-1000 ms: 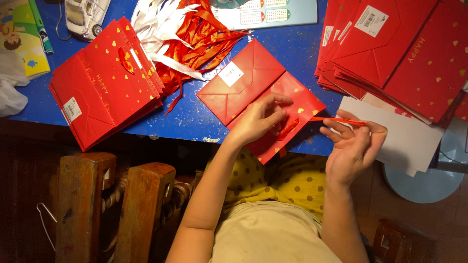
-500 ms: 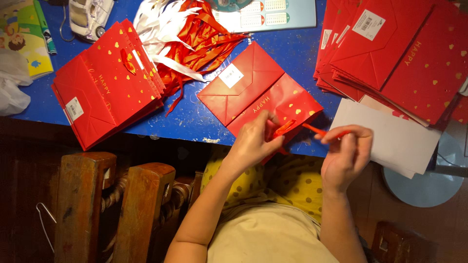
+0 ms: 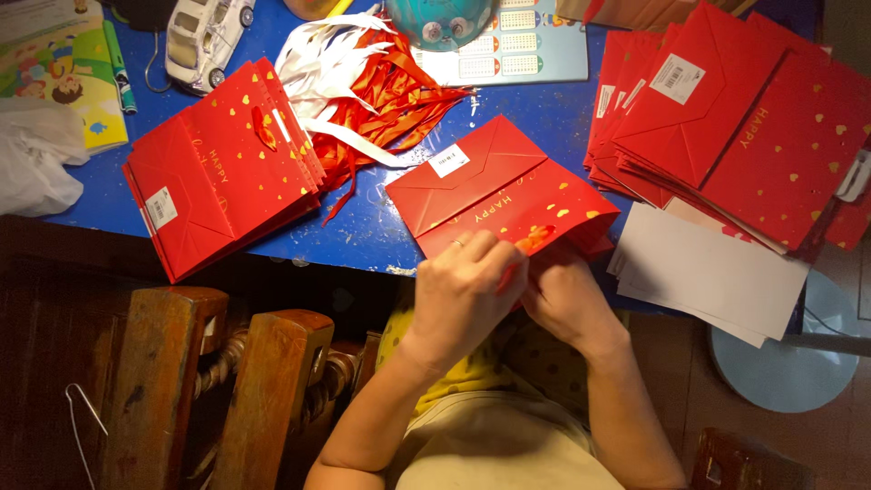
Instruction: The person assembles red Valentine's Day gift bags by inserting white paper inserts, threading red ribbons through the bag handles, and folding the bags closed. The person handles multiple bags one at a time and stacks the finished bags on the table.
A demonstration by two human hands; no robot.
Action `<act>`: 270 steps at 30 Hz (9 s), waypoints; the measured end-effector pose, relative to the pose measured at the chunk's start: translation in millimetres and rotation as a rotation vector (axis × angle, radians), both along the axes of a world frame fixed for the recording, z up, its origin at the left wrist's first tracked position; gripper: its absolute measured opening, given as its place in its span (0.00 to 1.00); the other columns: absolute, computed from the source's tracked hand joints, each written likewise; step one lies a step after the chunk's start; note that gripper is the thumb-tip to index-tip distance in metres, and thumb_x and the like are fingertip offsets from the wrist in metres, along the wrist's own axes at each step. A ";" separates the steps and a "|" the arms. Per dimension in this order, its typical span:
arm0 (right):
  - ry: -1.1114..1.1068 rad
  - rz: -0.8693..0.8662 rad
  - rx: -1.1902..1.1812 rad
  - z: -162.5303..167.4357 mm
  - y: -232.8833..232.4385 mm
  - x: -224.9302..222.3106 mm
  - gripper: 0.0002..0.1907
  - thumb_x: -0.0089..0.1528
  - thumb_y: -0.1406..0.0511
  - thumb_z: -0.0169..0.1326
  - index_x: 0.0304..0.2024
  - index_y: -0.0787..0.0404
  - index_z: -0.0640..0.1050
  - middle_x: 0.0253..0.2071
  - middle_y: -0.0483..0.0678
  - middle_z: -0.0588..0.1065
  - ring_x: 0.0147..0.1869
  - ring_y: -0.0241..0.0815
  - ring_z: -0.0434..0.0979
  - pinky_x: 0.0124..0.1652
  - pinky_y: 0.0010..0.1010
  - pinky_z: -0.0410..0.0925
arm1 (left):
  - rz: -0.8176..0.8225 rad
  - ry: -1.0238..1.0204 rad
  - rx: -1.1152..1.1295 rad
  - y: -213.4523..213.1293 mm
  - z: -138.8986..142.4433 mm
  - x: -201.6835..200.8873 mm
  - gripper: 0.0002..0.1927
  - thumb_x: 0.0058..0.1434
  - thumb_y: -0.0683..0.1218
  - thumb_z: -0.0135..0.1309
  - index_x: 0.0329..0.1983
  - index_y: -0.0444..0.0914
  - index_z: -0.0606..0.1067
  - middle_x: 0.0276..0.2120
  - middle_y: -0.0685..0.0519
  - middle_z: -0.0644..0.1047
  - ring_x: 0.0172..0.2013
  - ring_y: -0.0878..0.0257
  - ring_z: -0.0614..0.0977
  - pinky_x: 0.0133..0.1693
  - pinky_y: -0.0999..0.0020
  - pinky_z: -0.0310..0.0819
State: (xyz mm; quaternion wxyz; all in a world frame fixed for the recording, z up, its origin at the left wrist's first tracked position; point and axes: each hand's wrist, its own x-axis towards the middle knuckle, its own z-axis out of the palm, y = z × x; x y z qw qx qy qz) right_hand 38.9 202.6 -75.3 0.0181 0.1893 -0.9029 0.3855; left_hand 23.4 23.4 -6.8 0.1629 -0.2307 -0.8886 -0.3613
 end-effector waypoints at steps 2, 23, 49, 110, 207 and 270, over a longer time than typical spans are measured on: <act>-0.185 -0.052 0.259 12.5 -0.7 -3.9 0.11 0.61 0.62 0.56 0.37 0.65 0.79 0.38 0.62 0.77 0.47 0.62 0.76 0.48 0.47 0.69 | 0.034 0.025 -0.008 -6.7 8.0 -4.5 0.07 0.57 0.43 0.63 0.31 0.43 0.75 0.28 0.53 0.73 0.31 0.55 0.79 0.29 0.60 0.72; 0.486 -0.188 0.270 82.6 12.0 8.1 0.20 0.54 0.74 0.53 0.48 0.60 0.82 0.48 0.48 0.80 0.55 0.46 0.80 0.68 0.52 0.60 | -0.103 0.149 0.161 -31.7 50.8 -0.3 0.07 0.59 0.45 0.65 0.39 0.42 0.79 0.37 0.53 0.76 0.42 0.54 0.81 0.55 0.48 0.75; 0.140 -0.486 -0.120 -8.3 2.8 19.0 0.14 0.67 0.69 0.55 0.55 0.62 0.80 0.64 0.51 0.72 0.70 0.50 0.68 0.67 0.37 0.63 | 0.488 -0.029 -0.060 -83.6 -98.9 -53.2 0.16 0.61 0.48 0.62 0.49 0.36 0.81 0.60 0.36 0.72 0.59 0.42 0.70 0.58 0.51 0.66; 0.169 -0.033 -1.634 2.9 121.4 93.9 0.03 0.73 0.66 0.58 0.44 0.54 0.76 0.29 0.43 0.69 0.34 0.35 0.70 0.38 0.24 0.64 | 0.028 -0.263 0.009 72.7 -83.8 -36.3 0.33 0.53 0.56 0.66 0.57 0.36 0.71 0.43 0.44 0.73 0.47 0.46 0.76 0.43 0.53 0.72; -0.024 -0.311 -0.014 -22.3 2.4 14.6 0.12 0.61 0.68 0.59 0.48 0.54 0.82 0.51 0.45 0.74 0.56 0.45 0.72 0.60 0.38 0.59 | 0.113 -0.808 1.735 -37.6 -137.4 -48.7 0.06 0.70 0.43 0.54 0.47 0.38 0.71 0.47 0.45 0.81 0.48 0.56 0.85 0.47 0.62 0.82; -0.051 -0.534 -0.296 -52.9 0.8 -26.8 0.05 0.66 0.72 0.57 0.45 0.65 0.79 0.28 0.45 0.69 0.29 0.32 0.64 0.31 0.27 0.61 | -0.301 -1.035 0.862 7.4 -133.2 -81.0 0.10 0.71 0.43 0.54 0.52 0.36 0.71 0.38 0.55 0.79 0.39 0.68 0.83 0.40 0.69 0.80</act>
